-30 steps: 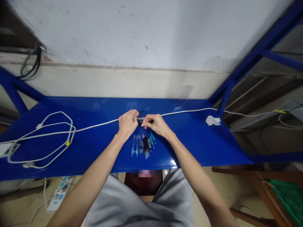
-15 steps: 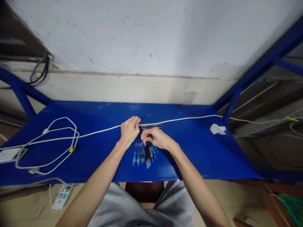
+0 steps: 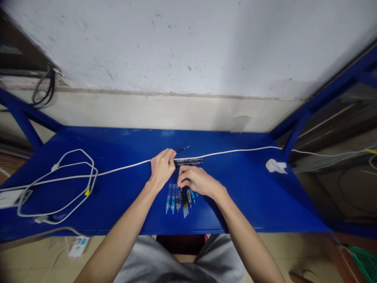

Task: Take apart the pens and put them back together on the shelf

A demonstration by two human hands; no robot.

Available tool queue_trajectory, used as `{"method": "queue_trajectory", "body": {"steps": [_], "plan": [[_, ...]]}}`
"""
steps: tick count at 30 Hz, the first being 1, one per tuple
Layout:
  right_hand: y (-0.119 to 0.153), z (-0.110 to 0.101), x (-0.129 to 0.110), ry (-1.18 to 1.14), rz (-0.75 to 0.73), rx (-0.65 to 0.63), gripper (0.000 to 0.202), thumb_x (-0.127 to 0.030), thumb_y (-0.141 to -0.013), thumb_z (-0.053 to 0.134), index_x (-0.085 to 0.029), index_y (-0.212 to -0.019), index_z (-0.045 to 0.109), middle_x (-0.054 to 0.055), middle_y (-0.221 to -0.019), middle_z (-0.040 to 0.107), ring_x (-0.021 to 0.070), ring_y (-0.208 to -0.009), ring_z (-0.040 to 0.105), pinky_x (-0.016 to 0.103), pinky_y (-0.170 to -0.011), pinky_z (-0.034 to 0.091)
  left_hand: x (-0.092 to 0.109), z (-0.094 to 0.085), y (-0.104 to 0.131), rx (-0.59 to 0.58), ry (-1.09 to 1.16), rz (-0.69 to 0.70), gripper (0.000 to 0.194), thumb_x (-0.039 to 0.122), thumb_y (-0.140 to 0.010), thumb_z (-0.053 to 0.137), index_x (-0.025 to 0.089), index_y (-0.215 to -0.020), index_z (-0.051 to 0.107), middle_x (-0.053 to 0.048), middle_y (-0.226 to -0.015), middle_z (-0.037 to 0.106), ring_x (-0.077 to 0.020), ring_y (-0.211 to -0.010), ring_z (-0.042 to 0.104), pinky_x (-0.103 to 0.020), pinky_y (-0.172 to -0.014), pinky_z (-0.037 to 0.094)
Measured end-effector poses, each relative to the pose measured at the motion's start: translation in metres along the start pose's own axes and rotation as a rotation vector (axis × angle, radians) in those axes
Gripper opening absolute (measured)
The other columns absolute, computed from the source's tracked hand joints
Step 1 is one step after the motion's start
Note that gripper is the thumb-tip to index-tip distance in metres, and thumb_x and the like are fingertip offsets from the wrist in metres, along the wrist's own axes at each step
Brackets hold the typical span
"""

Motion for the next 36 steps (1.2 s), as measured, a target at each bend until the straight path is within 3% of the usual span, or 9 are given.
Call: {"method": "queue_trajectory", "body": {"steps": [9, 13, 19, 23, 26, 29, 31, 33, 36], "plan": [[-0.002, 0.006, -0.002, 0.055, 0.008, -0.029, 0.019, -0.010, -0.092, 0.068, -0.024, -0.088, 0.079, 0.002, -0.092, 0.067, 0.0141, -0.082, 0.064, 0.024, -0.070, 0.044, 0.000, -0.001, 0.000, -0.007, 0.007, -0.011, 0.026, 0.020, -0.103, 0.041, 0.024, -0.091, 0.064, -0.004, -0.091, 0.070, -0.0198, -0.092, 0.065, -0.030, -0.070, 0.038], [-0.001, -0.004, 0.003, -0.004, 0.035, -0.008, 0.014, -0.015, -0.093, 0.068, -0.024, -0.094, 0.080, 0.003, -0.096, 0.070, 0.0162, -0.087, 0.066, 0.027, -0.076, 0.047, 0.001, 0.001, 0.000, -0.009, 0.015, 0.010, 0.025, 0.020, -0.103, 0.041, 0.024, -0.092, 0.063, -0.004, -0.091, 0.070, -0.0196, -0.091, 0.065, -0.030, -0.069, 0.037], [0.019, -0.036, 0.039, -0.141, 0.198, 0.272, 0.015, -0.028, -0.098, 0.062, -0.019, -0.104, 0.072, 0.005, -0.095, 0.072, 0.0195, -0.084, 0.066, 0.031, -0.079, 0.049, -0.002, 0.004, 0.000, -0.010, -0.017, 0.002, 0.026, 0.020, -0.103, 0.040, 0.024, -0.093, 0.065, -0.005, -0.093, 0.069, -0.0199, -0.095, 0.064, -0.029, -0.073, 0.039], [0.055, -0.037, 0.049, 0.097, 0.437, 0.473, 0.018, -0.024, -0.098, 0.056, -0.020, -0.114, 0.065, 0.006, -0.095, 0.068, 0.0207, -0.079, 0.064, 0.032, -0.073, 0.048, -0.001, 0.005, 0.000, -0.014, -0.016, 0.021, 0.028, 0.021, -0.104, 0.040, 0.023, -0.094, 0.065, -0.005, -0.093, 0.070, -0.0199, -0.093, 0.064, -0.030, -0.071, 0.038], [0.067, -0.023, 0.029, 0.358, 0.519, 0.409, 0.028, -0.019, -0.102, 0.045, -0.020, -0.123, 0.063, 0.012, -0.115, 0.063, 0.0225, -0.088, 0.066, 0.033, -0.074, 0.048, -0.001, 0.005, 0.000, 0.006, -0.016, 0.026, 0.026, 0.021, -0.104, 0.042, 0.023, -0.094, 0.066, -0.005, -0.092, 0.070, -0.0195, -0.091, 0.065, -0.030, -0.069, 0.035], [0.070, -0.013, 0.011, 0.485, 0.575, 0.336, 0.030, -0.021, -0.103, 0.043, -0.019, -0.126, 0.063, 0.014, -0.121, 0.060, 0.0238, -0.093, 0.068, 0.031, -0.071, 0.049, -0.003, 0.003, 0.000, 0.059, -0.011, 0.022, 0.025, 0.021, -0.103, 0.044, 0.023, -0.093, 0.066, -0.004, -0.092, 0.070, -0.0189, -0.088, 0.065, -0.031, -0.067, 0.034], [0.071, -0.016, 0.006, 0.487, 0.597, 0.374, 0.030, -0.029, -0.104, 0.047, -0.021, -0.129, 0.063, 0.013, -0.119, 0.061, 0.0246, -0.093, 0.068, 0.031, -0.069, 0.050, -0.004, 0.002, 0.001, 0.094, -0.002, 0.024, 0.024, 0.021, -0.103, 0.044, 0.023, -0.093, 0.066, -0.003, -0.091, 0.070, -0.0187, -0.086, 0.065, -0.031, -0.067, 0.034], [0.069, -0.029, 0.008, 0.399, 0.563, 0.502, 0.033, -0.039, -0.103, 0.052, -0.024, -0.131, 0.062, 0.011, -0.115, 0.064, 0.0238, -0.090, 0.068, 0.032, -0.071, 0.051, -0.003, 0.000, 0.002, 0.132, 0.007, 0.039, 0.024, 0.021, -0.104, 0.044, 0.023, -0.093, 0.066, -0.003, -0.091, 0.070, -0.0189, -0.085, 0.064, -0.031, -0.067, 0.035], [0.054, -0.051, 0.023, 0.038, 0.369, 0.717, 0.036, -0.045, -0.098, 0.060, -0.022, -0.124, 0.065, 0.006, -0.097, 0.068, 0.0192, -0.079, 0.064, 0.032, -0.073, 0.052, 0.002, -0.003, 0.004, 0.184, -0.007, 0.108, 0.027, 0.022, -0.105, 0.042, 0.022, -0.094, 0.066, -0.006, -0.091, 0.070, -0.0203, -0.087, 0.064, -0.032, -0.072, 0.038]]}}
Point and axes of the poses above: each hand's wrist, its own y-axis away from the middle knuckle, its own z-axis out of the palm, x = y × z, the point moved 8 cm from there along -y, towards the middle knuckle
